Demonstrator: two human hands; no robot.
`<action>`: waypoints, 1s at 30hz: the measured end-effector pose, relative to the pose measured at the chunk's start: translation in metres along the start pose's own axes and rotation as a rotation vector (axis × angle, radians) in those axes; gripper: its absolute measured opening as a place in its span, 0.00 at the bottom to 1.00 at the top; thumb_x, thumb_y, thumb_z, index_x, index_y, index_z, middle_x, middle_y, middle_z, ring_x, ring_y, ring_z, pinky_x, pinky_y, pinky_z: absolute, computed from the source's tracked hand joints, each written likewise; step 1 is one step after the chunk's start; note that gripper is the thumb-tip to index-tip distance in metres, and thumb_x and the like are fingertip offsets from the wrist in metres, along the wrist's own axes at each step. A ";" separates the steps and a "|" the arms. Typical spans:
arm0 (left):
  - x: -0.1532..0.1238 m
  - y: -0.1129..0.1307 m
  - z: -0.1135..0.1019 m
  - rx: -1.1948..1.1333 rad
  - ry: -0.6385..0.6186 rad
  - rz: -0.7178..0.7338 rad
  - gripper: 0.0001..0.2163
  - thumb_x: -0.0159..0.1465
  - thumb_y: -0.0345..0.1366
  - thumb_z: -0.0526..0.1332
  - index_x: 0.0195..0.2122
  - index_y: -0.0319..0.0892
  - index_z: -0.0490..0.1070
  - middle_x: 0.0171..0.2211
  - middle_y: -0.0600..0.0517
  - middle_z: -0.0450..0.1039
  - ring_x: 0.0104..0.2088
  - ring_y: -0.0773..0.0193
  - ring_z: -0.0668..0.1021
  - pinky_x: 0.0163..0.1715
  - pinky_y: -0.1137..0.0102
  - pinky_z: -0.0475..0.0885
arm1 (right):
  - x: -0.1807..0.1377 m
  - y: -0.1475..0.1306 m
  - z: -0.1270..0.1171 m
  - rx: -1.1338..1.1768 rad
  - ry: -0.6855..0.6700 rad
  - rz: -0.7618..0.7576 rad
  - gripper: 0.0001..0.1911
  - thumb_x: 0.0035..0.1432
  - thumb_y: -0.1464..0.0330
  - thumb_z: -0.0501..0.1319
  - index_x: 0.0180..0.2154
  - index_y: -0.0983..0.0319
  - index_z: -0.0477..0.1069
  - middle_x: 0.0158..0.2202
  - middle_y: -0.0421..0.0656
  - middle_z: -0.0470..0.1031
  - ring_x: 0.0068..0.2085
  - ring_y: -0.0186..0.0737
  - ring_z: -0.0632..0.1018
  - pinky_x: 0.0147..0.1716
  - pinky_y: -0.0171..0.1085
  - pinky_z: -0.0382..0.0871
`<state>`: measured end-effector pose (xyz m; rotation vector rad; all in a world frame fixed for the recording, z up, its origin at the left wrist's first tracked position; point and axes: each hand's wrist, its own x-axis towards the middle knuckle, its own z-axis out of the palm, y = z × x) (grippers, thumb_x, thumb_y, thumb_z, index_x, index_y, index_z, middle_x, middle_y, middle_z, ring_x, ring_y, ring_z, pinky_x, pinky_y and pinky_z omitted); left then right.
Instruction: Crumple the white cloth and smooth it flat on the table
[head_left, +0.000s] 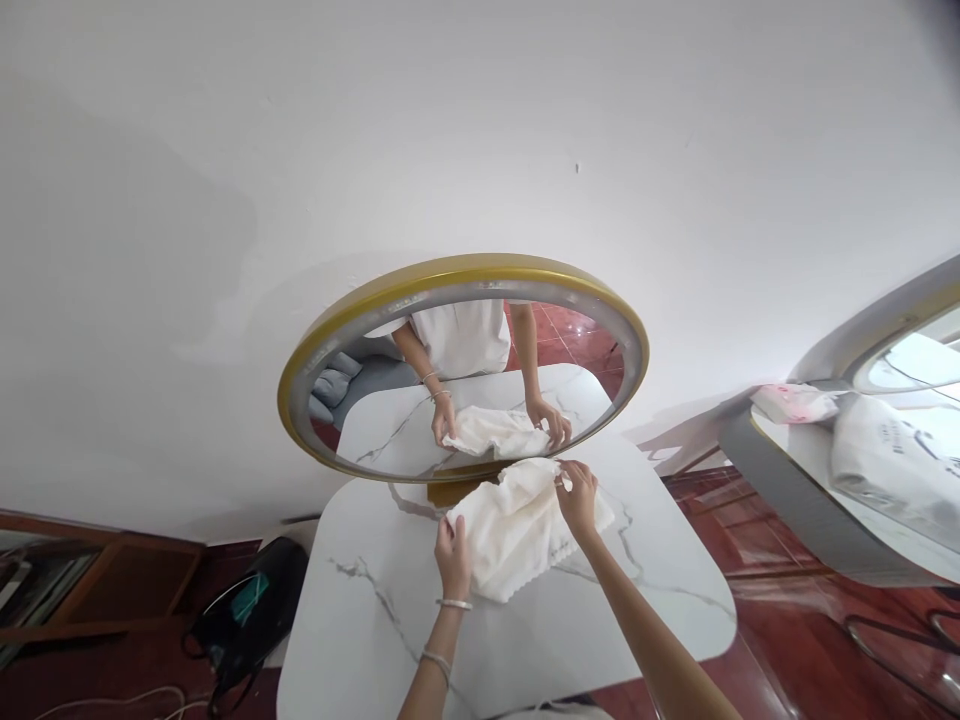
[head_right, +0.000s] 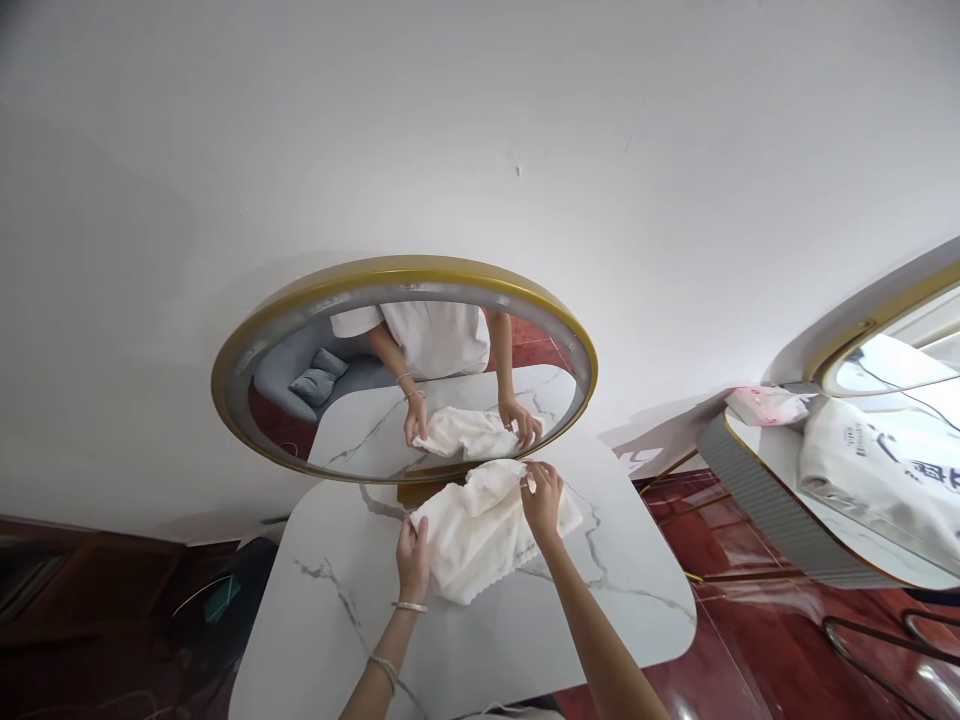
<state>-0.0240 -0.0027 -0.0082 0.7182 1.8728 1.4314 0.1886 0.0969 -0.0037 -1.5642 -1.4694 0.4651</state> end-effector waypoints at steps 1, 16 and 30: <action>-0.001 0.003 -0.003 -0.016 -0.012 -0.001 0.25 0.53 0.62 0.57 0.35 0.42 0.68 0.35 0.49 0.74 0.37 0.57 0.76 0.38 0.65 0.69 | 0.001 -0.002 -0.002 0.025 -0.004 0.016 0.11 0.53 0.65 0.50 0.33 0.59 0.68 0.34 0.46 0.75 0.40 0.47 0.72 0.43 0.48 0.63; -0.045 0.032 -0.042 0.159 -0.199 0.169 0.19 0.61 0.58 0.52 0.31 0.45 0.60 0.18 0.61 0.52 0.19 0.69 0.59 0.21 0.74 0.55 | -0.041 0.002 -0.109 0.201 -0.264 0.124 0.15 0.50 0.59 0.56 0.38 0.59 0.71 0.38 0.45 0.76 0.34 0.42 0.75 0.33 0.38 0.68; -0.054 0.036 -0.046 0.279 -0.265 0.184 0.19 0.60 0.58 0.50 0.33 0.45 0.60 0.17 0.62 0.50 0.19 0.68 0.58 0.21 0.73 0.54 | -0.050 0.017 -0.102 0.202 -0.409 0.434 0.21 0.39 0.50 0.64 0.16 0.62 0.69 0.14 0.35 0.59 0.20 0.30 0.59 0.20 0.32 0.52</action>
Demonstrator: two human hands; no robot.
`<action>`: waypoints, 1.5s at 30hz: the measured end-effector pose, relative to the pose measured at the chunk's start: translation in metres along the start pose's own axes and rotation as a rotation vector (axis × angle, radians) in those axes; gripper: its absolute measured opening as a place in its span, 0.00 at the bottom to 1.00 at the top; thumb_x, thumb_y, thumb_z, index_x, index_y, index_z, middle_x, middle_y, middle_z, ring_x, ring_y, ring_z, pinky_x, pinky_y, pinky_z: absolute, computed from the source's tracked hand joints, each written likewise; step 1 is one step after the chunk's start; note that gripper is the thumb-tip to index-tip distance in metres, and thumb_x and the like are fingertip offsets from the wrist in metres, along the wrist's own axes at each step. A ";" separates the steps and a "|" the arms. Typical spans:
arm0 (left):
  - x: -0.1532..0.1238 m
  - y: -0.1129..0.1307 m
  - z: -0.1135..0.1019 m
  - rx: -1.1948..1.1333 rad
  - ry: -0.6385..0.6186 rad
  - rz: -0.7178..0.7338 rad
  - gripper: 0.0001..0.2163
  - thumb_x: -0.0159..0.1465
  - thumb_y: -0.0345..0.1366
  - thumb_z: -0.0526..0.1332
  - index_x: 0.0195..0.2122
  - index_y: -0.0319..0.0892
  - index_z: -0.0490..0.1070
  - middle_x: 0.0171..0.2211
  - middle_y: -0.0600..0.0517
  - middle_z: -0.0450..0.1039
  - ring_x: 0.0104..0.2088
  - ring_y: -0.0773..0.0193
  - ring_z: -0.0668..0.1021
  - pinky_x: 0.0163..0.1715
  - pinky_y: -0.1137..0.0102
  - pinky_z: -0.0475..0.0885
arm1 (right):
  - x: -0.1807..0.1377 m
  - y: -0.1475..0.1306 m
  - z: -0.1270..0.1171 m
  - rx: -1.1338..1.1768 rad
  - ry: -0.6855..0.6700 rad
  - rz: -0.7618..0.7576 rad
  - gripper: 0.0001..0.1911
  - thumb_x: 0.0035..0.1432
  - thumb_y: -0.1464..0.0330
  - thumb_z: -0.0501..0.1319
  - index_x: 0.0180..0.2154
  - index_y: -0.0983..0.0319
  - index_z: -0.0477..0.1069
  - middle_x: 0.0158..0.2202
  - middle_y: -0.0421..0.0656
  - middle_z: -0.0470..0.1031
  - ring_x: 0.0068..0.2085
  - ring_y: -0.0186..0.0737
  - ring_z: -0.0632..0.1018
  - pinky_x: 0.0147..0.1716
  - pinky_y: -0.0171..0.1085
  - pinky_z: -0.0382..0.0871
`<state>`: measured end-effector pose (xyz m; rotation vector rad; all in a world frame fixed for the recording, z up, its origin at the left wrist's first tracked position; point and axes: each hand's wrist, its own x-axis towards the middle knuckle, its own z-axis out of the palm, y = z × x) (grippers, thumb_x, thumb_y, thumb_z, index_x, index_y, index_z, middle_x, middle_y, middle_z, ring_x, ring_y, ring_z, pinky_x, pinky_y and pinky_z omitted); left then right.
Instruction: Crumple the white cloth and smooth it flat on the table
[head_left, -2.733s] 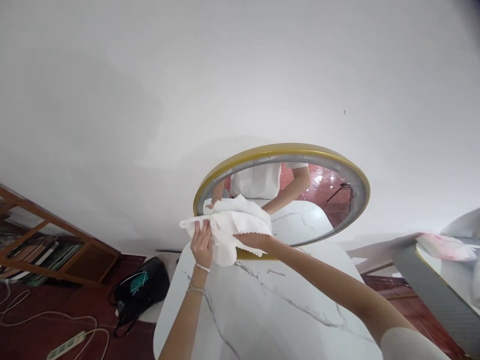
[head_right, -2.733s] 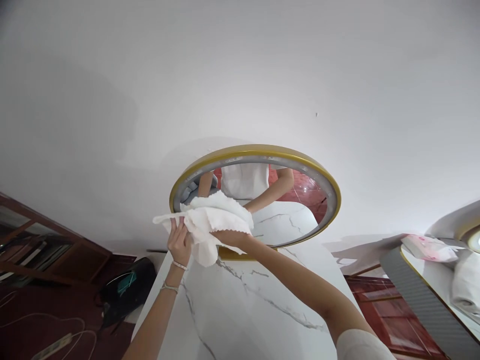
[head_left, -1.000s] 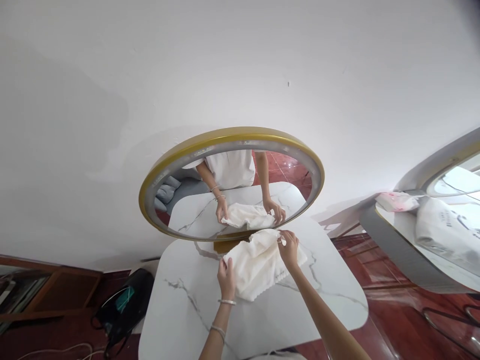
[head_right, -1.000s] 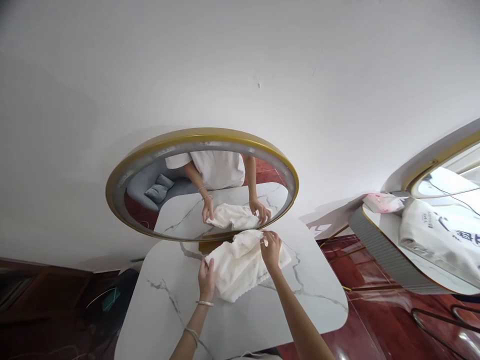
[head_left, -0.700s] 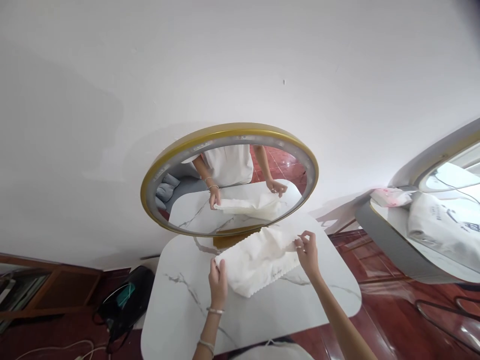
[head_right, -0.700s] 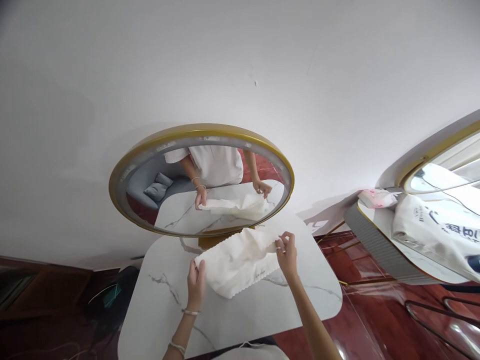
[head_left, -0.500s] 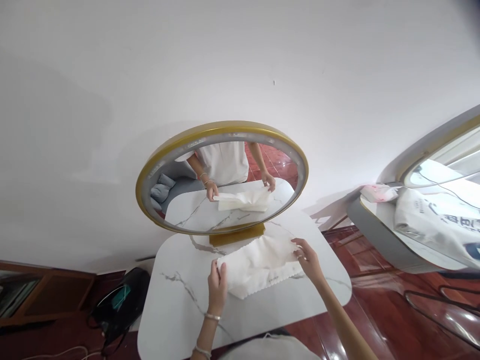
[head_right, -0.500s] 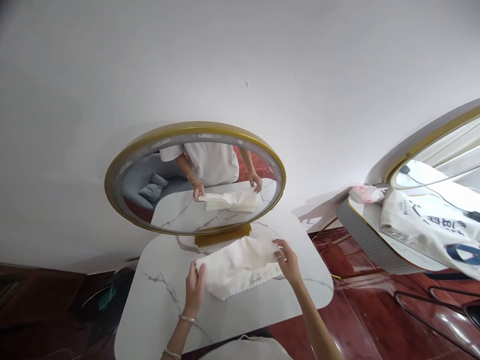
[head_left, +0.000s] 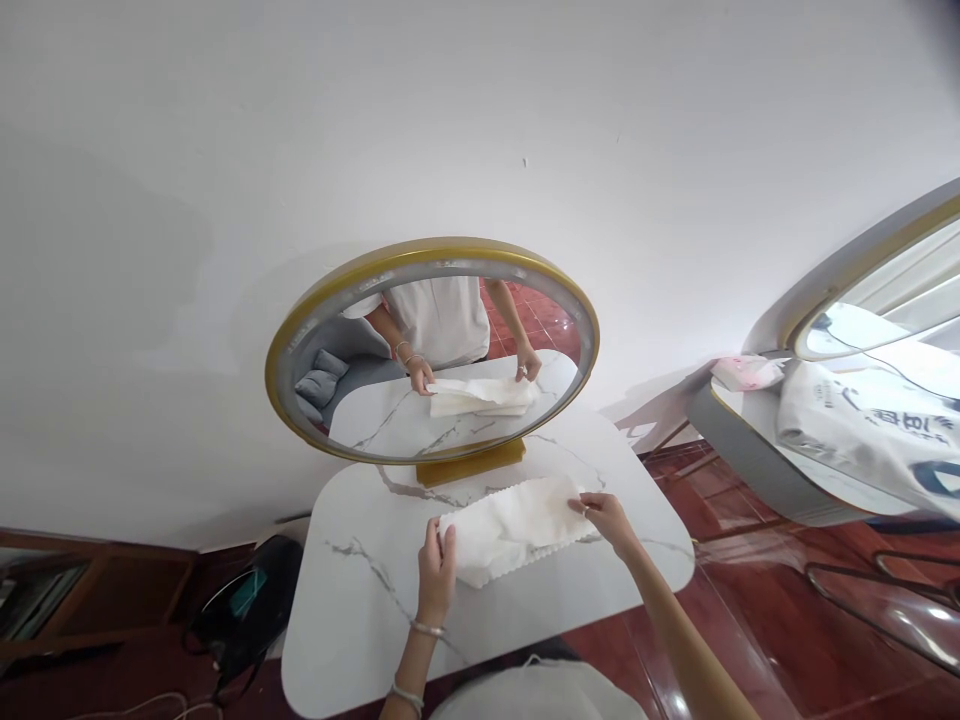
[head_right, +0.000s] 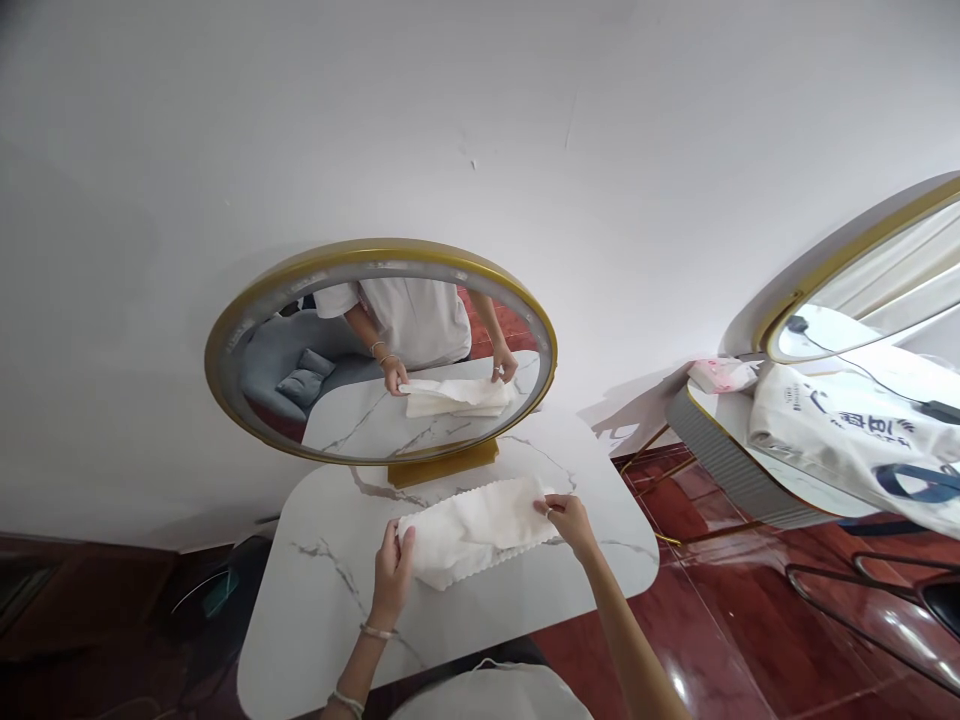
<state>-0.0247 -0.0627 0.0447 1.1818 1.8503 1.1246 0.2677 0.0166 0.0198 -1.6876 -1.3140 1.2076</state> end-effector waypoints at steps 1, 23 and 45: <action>0.000 -0.001 0.000 -0.002 0.003 0.002 0.19 0.60 0.58 0.51 0.33 0.45 0.60 0.18 0.62 0.49 0.19 0.68 0.58 0.21 0.73 0.54 | 0.000 -0.001 0.000 0.008 -0.015 0.011 0.20 0.38 0.51 0.66 0.17 0.62 0.71 0.15 0.35 0.61 0.21 0.31 0.60 0.20 0.32 0.53; -0.011 0.111 -0.041 -0.415 -0.293 -0.154 0.17 0.54 0.49 0.64 0.38 0.42 0.71 0.28 0.52 0.72 0.30 0.61 0.75 0.29 0.71 0.70 | -0.099 -0.076 -0.142 0.263 0.262 -0.036 0.23 0.34 0.60 0.74 0.35 0.62 0.78 0.34 0.48 0.79 0.35 0.46 0.78 0.30 0.39 0.75; -0.037 -0.050 0.148 0.768 -0.238 0.634 0.31 0.63 0.42 0.55 0.66 0.46 0.48 0.68 0.47 0.41 0.67 0.50 0.47 0.62 0.53 0.52 | 0.020 0.115 -0.020 -0.793 0.230 -0.590 0.28 0.63 0.53 0.50 0.62 0.52 0.56 0.65 0.48 0.54 0.65 0.51 0.57 0.60 0.56 0.53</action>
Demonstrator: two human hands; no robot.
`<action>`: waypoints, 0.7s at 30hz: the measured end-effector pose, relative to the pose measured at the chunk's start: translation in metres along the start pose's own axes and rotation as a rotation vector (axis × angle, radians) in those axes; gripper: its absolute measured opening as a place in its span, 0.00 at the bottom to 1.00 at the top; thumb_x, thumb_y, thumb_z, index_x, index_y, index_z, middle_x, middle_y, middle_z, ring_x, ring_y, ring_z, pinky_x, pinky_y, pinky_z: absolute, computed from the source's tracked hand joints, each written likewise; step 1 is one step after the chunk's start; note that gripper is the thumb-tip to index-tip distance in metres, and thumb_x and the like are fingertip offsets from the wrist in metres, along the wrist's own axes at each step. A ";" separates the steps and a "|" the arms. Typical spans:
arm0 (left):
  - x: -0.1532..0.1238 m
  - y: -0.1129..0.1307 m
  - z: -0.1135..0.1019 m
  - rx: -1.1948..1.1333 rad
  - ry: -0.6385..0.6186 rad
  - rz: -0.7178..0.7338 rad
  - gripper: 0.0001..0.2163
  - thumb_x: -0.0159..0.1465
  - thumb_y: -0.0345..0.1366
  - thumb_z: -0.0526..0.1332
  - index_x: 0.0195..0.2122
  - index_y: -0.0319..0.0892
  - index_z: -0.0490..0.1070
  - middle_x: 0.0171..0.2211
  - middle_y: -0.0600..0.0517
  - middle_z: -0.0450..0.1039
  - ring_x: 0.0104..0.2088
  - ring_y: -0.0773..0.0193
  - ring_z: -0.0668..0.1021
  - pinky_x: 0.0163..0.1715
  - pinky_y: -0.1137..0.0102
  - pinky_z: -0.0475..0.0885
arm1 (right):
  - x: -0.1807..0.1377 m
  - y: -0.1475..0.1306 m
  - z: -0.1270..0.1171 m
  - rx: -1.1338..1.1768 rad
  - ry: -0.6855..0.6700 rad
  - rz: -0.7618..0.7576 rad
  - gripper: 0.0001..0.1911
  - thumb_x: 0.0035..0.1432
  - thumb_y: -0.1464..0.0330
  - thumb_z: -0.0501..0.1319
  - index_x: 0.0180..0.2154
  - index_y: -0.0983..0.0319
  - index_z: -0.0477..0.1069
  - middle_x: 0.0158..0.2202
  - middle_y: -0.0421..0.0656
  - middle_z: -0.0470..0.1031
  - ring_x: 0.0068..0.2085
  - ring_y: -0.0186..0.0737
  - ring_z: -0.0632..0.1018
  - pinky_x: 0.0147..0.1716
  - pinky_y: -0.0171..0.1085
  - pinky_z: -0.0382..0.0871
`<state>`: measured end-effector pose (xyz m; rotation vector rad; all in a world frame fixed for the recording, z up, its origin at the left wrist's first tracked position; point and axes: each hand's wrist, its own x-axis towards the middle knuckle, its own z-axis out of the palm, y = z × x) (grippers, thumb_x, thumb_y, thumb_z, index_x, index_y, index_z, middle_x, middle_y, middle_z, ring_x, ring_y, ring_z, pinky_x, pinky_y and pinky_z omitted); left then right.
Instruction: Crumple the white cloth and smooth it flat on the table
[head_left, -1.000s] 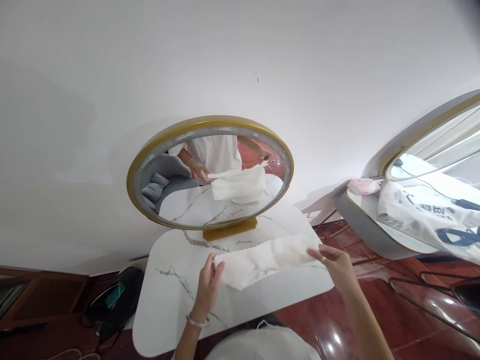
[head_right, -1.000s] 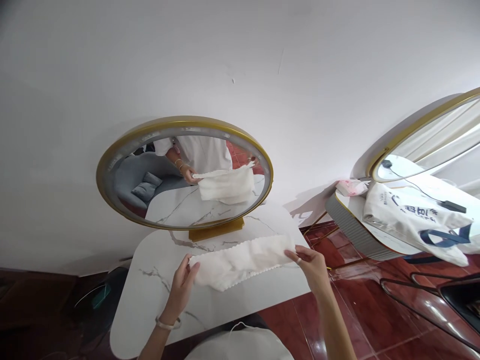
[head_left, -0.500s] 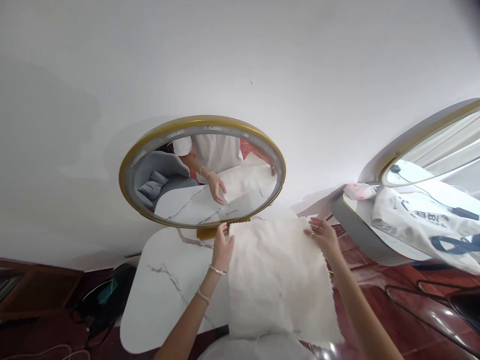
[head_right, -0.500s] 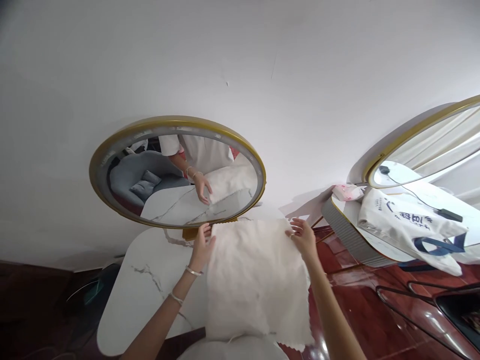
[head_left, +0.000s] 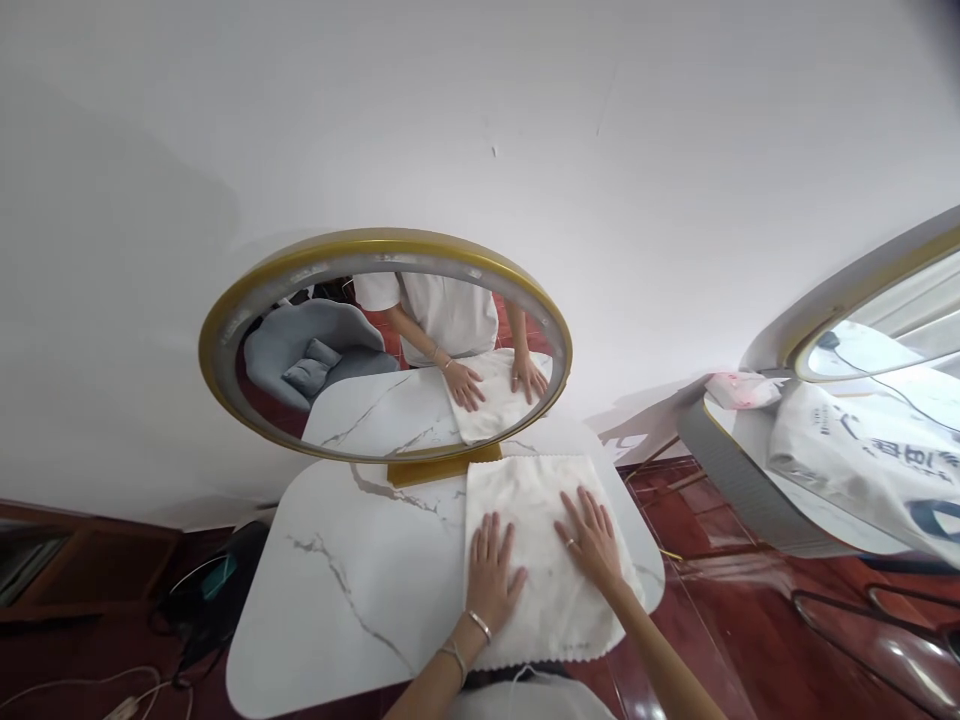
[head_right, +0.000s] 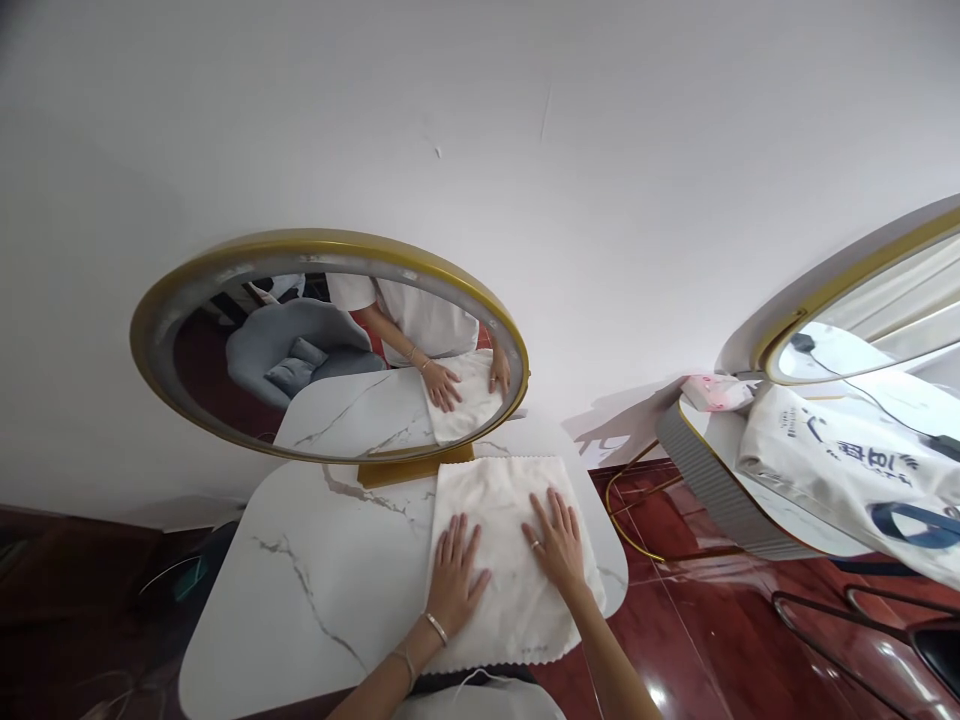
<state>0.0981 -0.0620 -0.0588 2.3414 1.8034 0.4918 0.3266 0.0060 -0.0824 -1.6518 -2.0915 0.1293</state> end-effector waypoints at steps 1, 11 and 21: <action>0.002 0.003 0.000 -0.001 0.002 0.004 0.31 0.63 0.43 0.55 0.66 0.46 0.48 0.68 0.47 0.40 0.67 0.50 0.47 0.63 0.53 0.52 | 0.001 0.003 -0.002 -0.011 0.010 -0.002 0.27 0.63 0.53 0.50 0.62 0.52 0.56 0.65 0.48 0.55 0.65 0.51 0.57 0.60 0.56 0.53; 0.088 0.018 0.021 0.001 0.060 -0.016 0.18 0.66 0.43 0.52 0.53 0.40 0.66 0.64 0.41 0.54 0.64 0.52 0.57 0.58 0.54 0.60 | 0.054 0.043 -0.004 -0.072 0.040 -0.148 0.24 0.65 0.56 0.48 0.55 0.62 0.64 0.61 0.51 0.63 0.63 0.48 0.61 0.61 0.53 0.53; 0.191 0.019 0.039 0.111 0.029 -0.135 0.31 0.58 0.43 0.60 0.63 0.42 0.57 0.61 0.38 0.59 0.59 0.39 0.62 0.56 0.48 0.58 | 0.122 0.056 0.011 -0.204 -0.001 -0.155 0.26 0.63 0.54 0.50 0.61 0.52 0.59 0.58 0.49 0.63 0.62 0.51 0.60 0.60 0.58 0.51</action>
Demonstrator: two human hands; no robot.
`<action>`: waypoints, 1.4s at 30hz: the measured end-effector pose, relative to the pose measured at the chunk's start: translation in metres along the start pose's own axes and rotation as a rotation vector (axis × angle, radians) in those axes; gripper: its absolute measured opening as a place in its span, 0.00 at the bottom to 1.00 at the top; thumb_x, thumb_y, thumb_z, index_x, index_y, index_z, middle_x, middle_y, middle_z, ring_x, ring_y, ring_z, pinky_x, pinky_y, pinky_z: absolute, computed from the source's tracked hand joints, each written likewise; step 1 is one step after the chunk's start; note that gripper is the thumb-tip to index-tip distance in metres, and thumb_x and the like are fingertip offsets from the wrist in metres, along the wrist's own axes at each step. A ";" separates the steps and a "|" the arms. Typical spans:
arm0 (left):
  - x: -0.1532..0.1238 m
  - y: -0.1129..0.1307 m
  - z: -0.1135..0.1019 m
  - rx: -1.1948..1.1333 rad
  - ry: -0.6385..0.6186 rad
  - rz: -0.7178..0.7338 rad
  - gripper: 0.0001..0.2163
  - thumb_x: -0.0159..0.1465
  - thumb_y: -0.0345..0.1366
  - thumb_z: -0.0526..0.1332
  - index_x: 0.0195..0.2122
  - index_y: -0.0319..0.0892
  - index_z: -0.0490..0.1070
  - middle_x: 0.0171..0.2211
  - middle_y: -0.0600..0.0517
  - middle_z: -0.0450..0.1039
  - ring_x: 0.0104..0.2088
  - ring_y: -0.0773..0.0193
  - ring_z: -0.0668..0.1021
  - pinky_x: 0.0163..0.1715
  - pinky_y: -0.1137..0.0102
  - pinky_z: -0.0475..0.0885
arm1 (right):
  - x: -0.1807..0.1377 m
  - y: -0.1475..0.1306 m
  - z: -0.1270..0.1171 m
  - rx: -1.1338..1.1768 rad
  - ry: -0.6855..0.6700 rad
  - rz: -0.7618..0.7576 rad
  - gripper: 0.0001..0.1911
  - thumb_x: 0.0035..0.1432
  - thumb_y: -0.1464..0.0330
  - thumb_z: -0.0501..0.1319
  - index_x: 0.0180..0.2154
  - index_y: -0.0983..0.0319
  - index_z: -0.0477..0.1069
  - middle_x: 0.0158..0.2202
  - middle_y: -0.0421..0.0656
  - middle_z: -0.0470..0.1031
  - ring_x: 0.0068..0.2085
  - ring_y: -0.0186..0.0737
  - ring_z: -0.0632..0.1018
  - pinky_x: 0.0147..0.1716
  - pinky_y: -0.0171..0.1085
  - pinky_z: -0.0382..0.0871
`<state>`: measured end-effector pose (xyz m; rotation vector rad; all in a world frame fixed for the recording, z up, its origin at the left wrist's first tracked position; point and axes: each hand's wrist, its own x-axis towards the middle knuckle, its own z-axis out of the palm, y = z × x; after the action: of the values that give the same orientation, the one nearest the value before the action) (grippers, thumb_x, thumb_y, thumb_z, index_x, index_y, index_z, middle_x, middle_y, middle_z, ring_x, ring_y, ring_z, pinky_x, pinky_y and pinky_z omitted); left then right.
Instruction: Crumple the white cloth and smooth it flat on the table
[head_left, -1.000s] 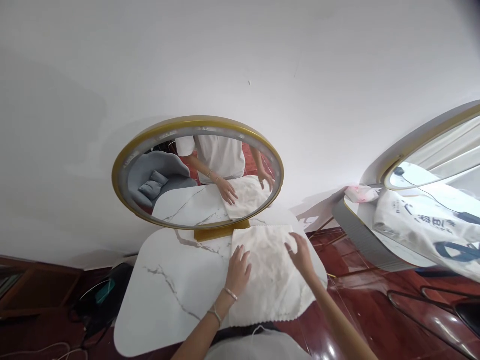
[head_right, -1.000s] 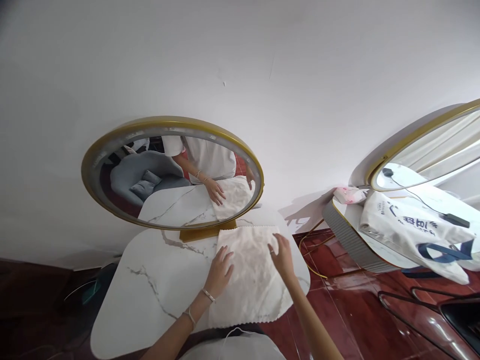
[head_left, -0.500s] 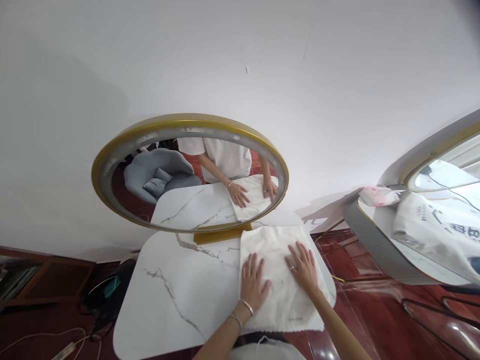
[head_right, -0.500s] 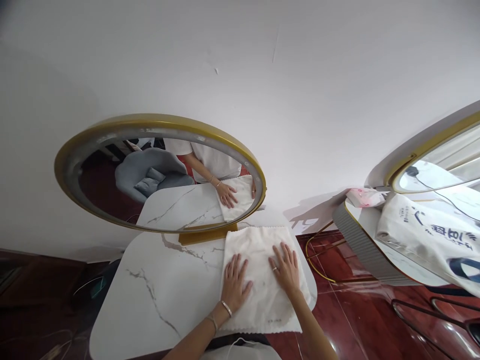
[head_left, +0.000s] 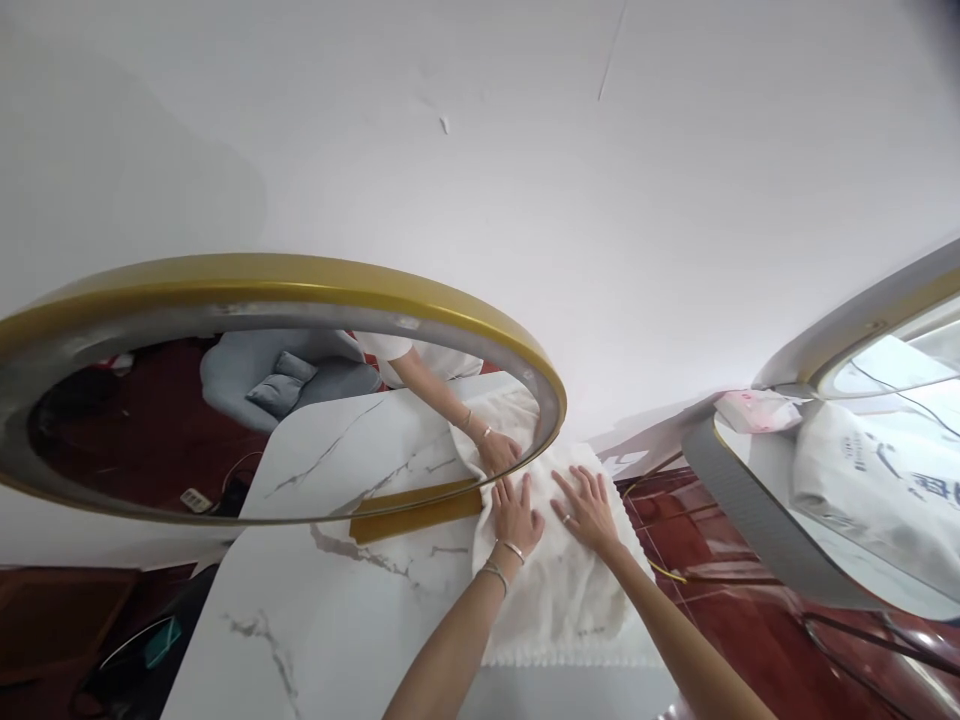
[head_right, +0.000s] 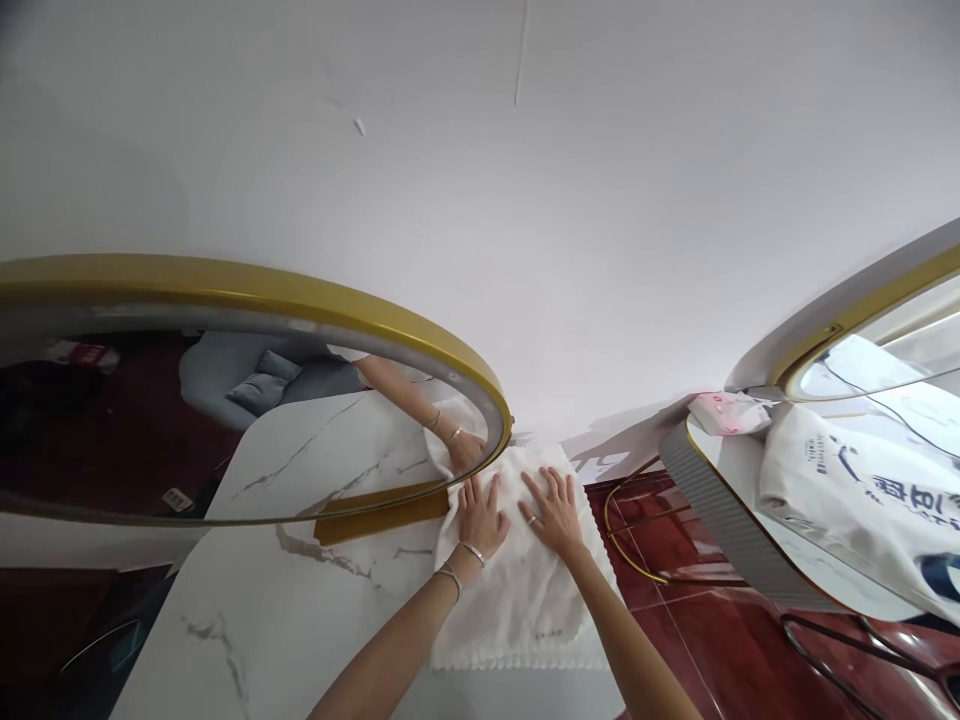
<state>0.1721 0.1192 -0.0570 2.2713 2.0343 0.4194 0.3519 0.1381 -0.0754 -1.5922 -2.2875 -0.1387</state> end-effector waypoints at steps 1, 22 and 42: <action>0.008 0.000 0.002 0.006 -0.006 -0.018 0.29 0.60 0.42 0.58 0.62 0.42 0.58 0.59 0.38 0.62 0.57 0.41 0.66 0.55 0.49 0.59 | 0.009 0.002 0.002 0.001 -0.005 -0.003 0.26 0.63 0.54 0.49 0.61 0.53 0.59 0.58 0.50 0.63 0.62 0.51 0.60 0.60 0.58 0.50; -0.008 -0.013 -0.005 -0.023 0.063 0.152 0.26 0.66 0.42 0.51 0.63 0.38 0.54 0.64 0.42 0.54 0.63 0.45 0.58 0.58 0.52 0.61 | 0.009 -0.004 -0.005 0.007 -0.090 -0.038 0.24 0.66 0.58 0.46 0.61 0.52 0.58 0.65 0.40 0.56 0.65 0.46 0.56 0.63 0.53 0.46; -0.118 -0.009 -0.021 -0.028 0.033 0.134 0.30 0.65 0.45 0.52 0.66 0.43 0.49 0.67 0.43 0.47 0.67 0.46 0.50 0.61 0.49 0.56 | -0.201 -0.027 -0.110 0.200 -0.434 -0.348 0.43 0.56 0.45 0.54 0.66 0.53 0.43 0.68 0.46 0.45 0.67 0.54 0.51 0.61 0.56 0.52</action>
<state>0.1477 0.0017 -0.0574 2.4080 1.8844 0.4941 0.4136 -0.0807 -0.0374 -1.2010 -2.7880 0.3760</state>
